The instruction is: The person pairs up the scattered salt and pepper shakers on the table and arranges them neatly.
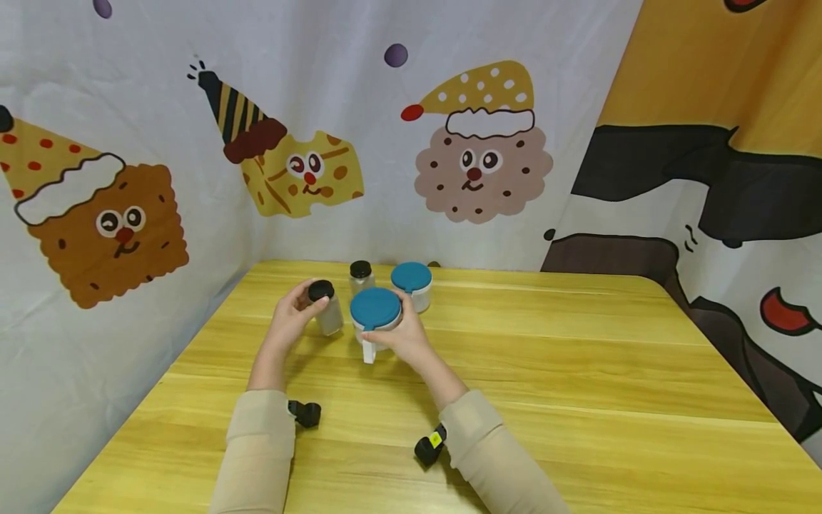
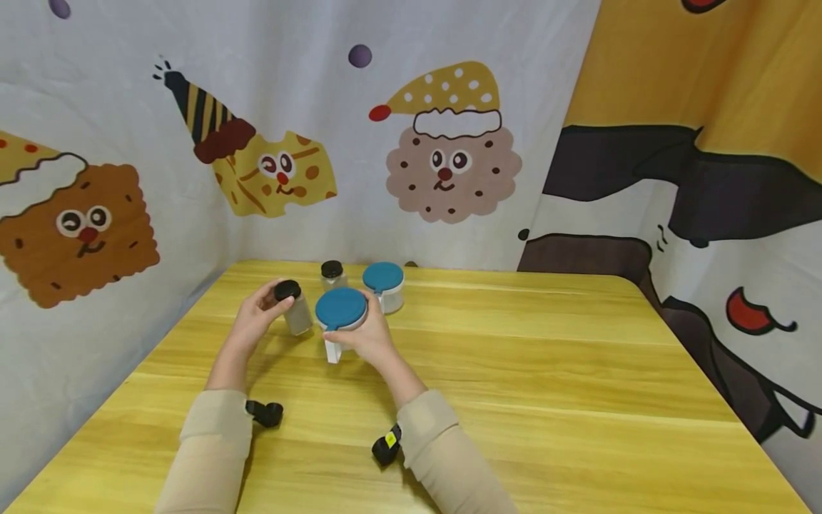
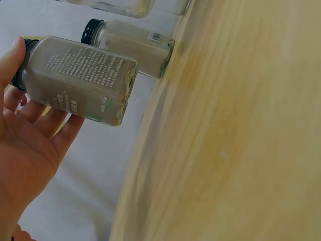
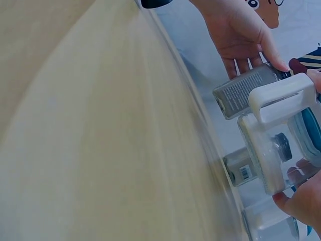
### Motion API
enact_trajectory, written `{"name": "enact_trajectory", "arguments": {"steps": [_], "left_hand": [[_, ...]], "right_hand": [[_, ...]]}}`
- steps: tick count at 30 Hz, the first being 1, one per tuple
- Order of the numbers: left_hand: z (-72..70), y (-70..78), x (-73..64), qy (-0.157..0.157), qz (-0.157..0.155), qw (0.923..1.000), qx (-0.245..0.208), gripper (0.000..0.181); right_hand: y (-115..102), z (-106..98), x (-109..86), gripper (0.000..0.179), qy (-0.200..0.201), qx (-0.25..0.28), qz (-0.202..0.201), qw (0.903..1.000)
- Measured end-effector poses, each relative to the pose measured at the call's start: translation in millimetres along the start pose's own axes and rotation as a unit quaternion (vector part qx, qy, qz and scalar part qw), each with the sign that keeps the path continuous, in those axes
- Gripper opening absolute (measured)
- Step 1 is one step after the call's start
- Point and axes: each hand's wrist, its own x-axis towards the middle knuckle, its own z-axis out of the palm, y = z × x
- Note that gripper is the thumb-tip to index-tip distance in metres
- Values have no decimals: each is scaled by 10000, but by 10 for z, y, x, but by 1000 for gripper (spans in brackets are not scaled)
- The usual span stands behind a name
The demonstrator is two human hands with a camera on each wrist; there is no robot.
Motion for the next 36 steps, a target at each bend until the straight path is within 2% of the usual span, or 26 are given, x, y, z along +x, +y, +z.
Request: {"name": "enact_trajectory", "arguments": {"steps": [3,5,14,24,26,33,36], "left_hand": [[8,118,-41,-54,-7,9999,-97,55],[14,144,-50,-79,-3,9998,-157,54],[4,-91,65,-48,152,9998,-123,58],[31,-21,69,-43,426,9988,-215,53],[41,-8,70,-71,501,9985,-224,52],[60,42,63,-181,569,9979,-260,52],[64,69,58,-227,556,9978,-264,52]], "right_hand": [[-5,-26,5,105,-28,-6,-9,10000],[-13,-43,5,105,-51,6,-3,10000],[-59,-109,-2,104,-37,-27,-69,10000],[-130,-184,-27,102,-182,179,-35,9997],[-171,-202,-43,101,-207,183,0,9996],[-518,-278,-238,93,-143,66,-99,9998],[-547,-308,-262,93,-138,80,-154,9998]]}}
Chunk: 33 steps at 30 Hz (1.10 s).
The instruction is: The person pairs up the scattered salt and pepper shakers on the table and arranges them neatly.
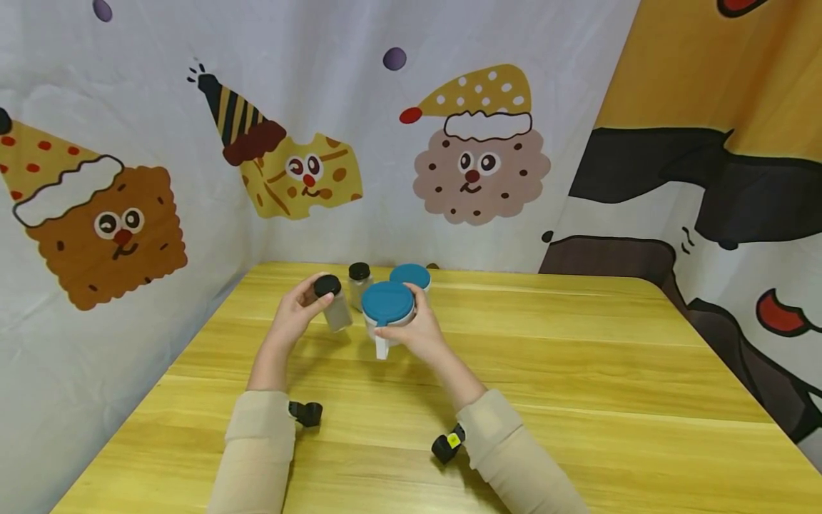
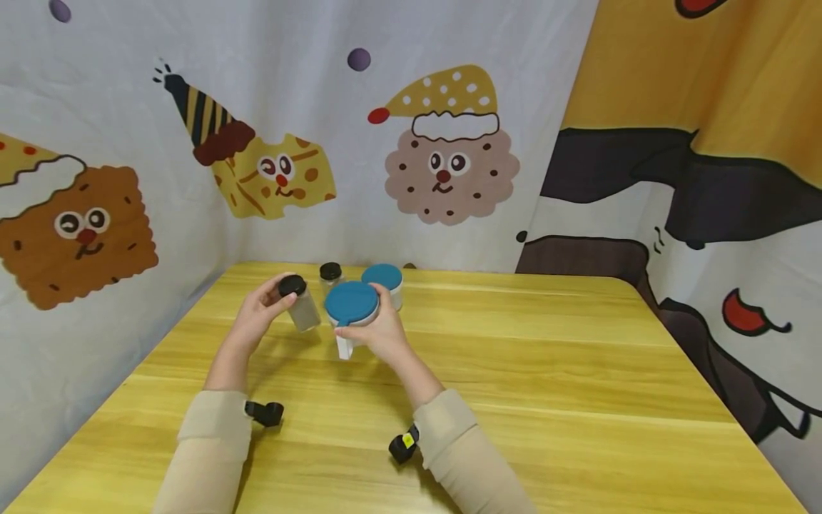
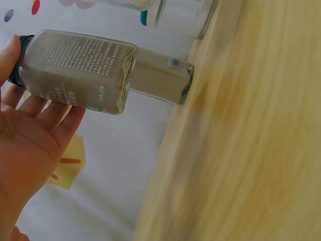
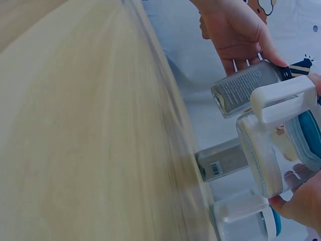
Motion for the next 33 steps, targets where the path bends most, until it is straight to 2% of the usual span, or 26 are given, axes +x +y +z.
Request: {"name": "enact_trajectory", "arguments": {"steps": [10,17,21,23,29,33], "left_hand": [[22,84,-4,-186,-78,9997,-101,48],[92,389,-104,-336,-39,9994,108,47],[115,437,-123,-352,-45,9993,127,45],[123,406,-110,-364,-41,9993,90,45],[130,163,-6,-348,-40,9994,-78,46],[152,144,8,-355,19,9994,-29,46]], "right_hand": [[-58,-93,-40,94,15,38,28,10000],[-92,-140,-64,94,52,7,2,10000],[-96,-159,-68,95,103,-69,23,9999],[-108,-166,-79,95,131,-75,23,9999],[-114,-194,-94,93,139,-89,33,9999],[27,-232,-19,98,136,-79,42,9999]]}}
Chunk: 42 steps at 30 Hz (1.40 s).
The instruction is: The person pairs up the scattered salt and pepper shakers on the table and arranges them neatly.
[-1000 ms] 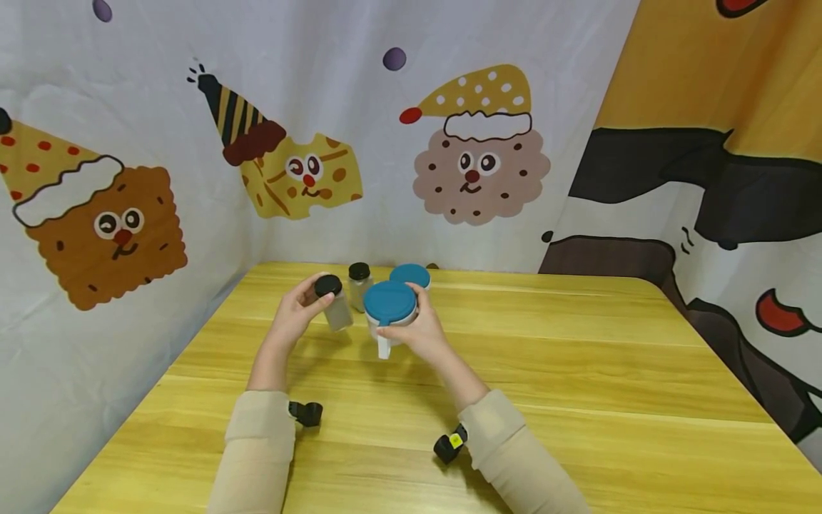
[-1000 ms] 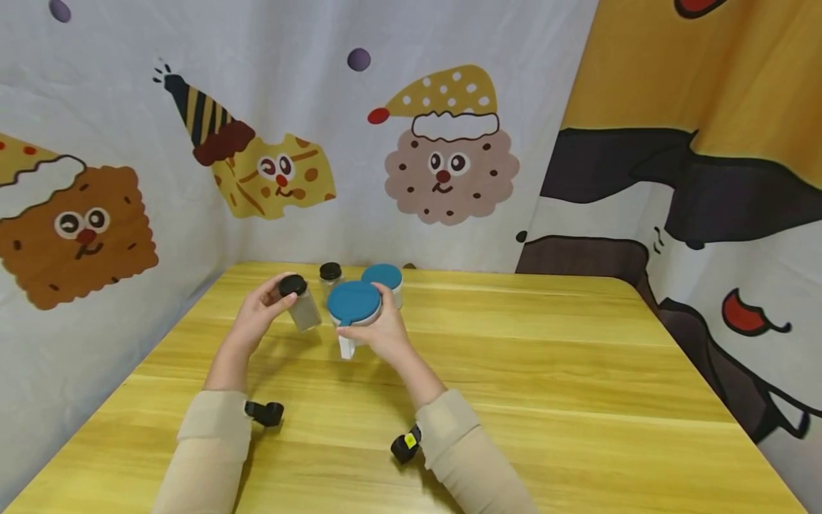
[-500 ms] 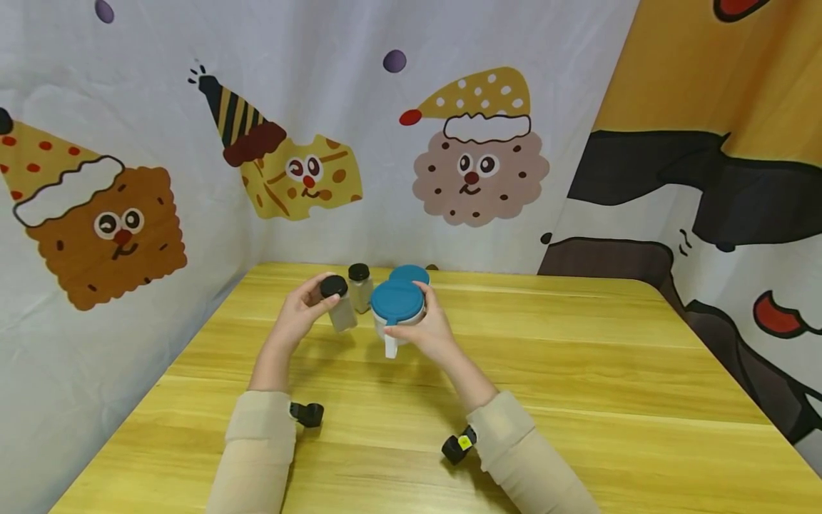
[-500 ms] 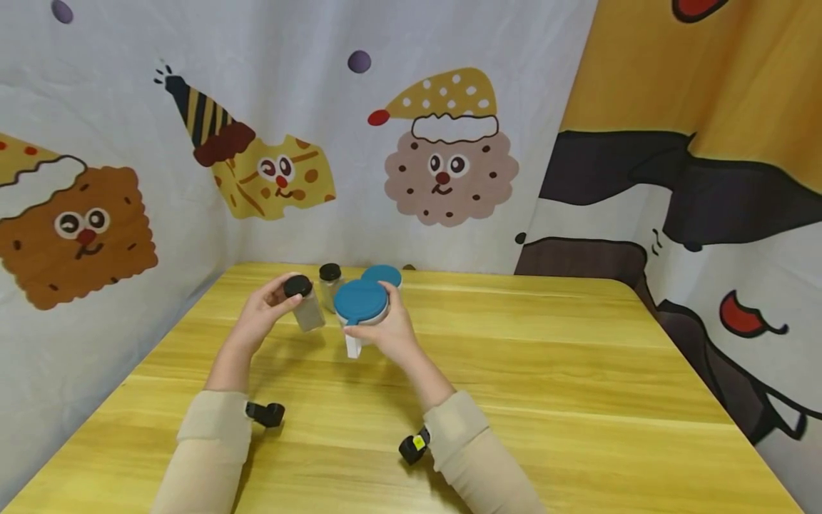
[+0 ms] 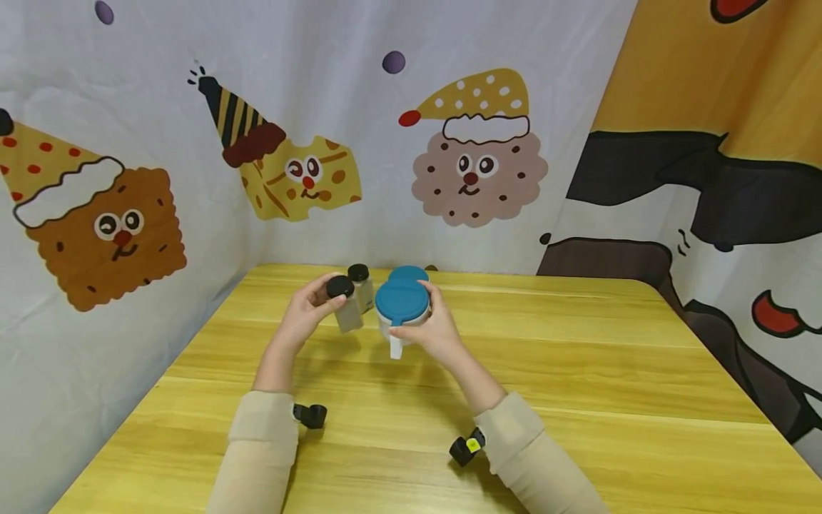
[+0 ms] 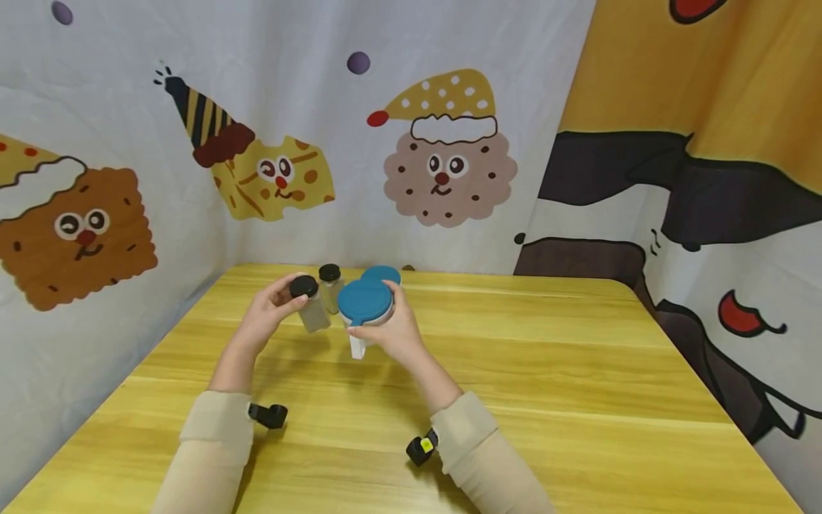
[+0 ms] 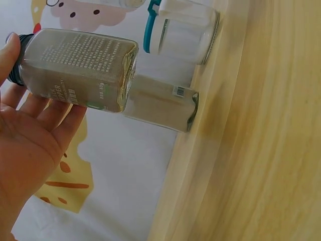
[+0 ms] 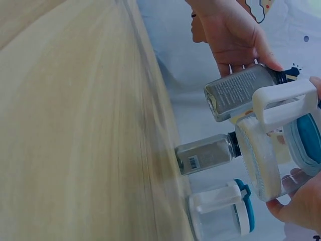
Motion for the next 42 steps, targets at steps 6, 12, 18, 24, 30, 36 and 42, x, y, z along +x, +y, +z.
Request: {"name": "enact_trajectory", "arguments": {"steps": [6,12,18,24,30,36,42], "left_hand": [[23,16,11,-90,139,9998,60,48],[51,63,18,-177,154,9997,47,48],[95,273,-57,-311,153,9994,37,47],[137,366,-89,-355,234,9991,80,45],[149,158,9,-373,292,9988,-129,46],[184,162,17,-412,349,9983,-222,46],[232,327,-44,-542,345,9977,-205,47]], "right_hand": [[136,-45,47,101,137,-36,-68,9999],[149,-100,26,99,217,-137,-186,9995],[169,-163,1,98,224,-97,-194,9995],[194,-222,-13,95,169,-82,-255,9995],[198,-289,-36,96,106,-133,-198,9997],[102,-343,-86,96,4,-149,-174,9997],[-165,-361,-241,92,-39,-156,-190,9997]]}}
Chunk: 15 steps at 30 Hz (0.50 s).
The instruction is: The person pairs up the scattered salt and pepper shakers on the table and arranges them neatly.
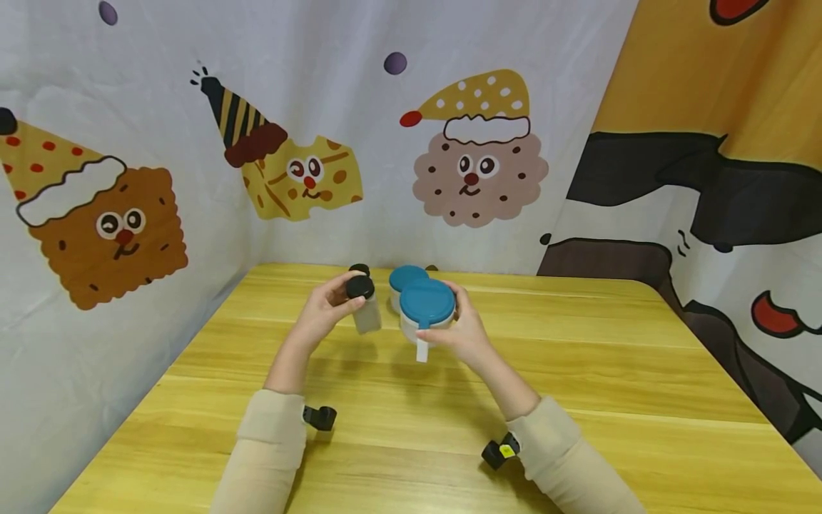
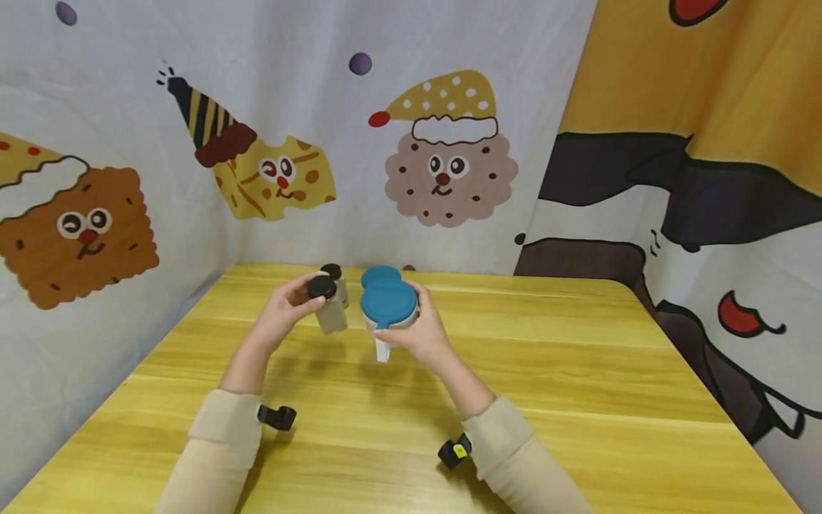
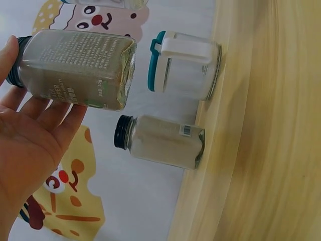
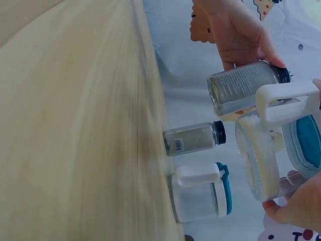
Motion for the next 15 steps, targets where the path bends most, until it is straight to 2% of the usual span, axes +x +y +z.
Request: {"name": "enact_trajectory", "arguments": {"steps": [4,7,12,15], "left_hand": [[52,157,-48,-71,12,9998,164,48],[78,189,-52,-101,36,9998,168,47],[122,201,-41,-167,79,9997,139,45],[132,89,0,-182,114,9997,87,45]], "right_hand": [[-11,-33,-21,91,14,-14,-20,10000],[101,-69,30,92,40,35,-25,10000],[258,-122,89,94,112,65,-102,9999],[301,-147,84,93,130,68,-105,9998]]}}
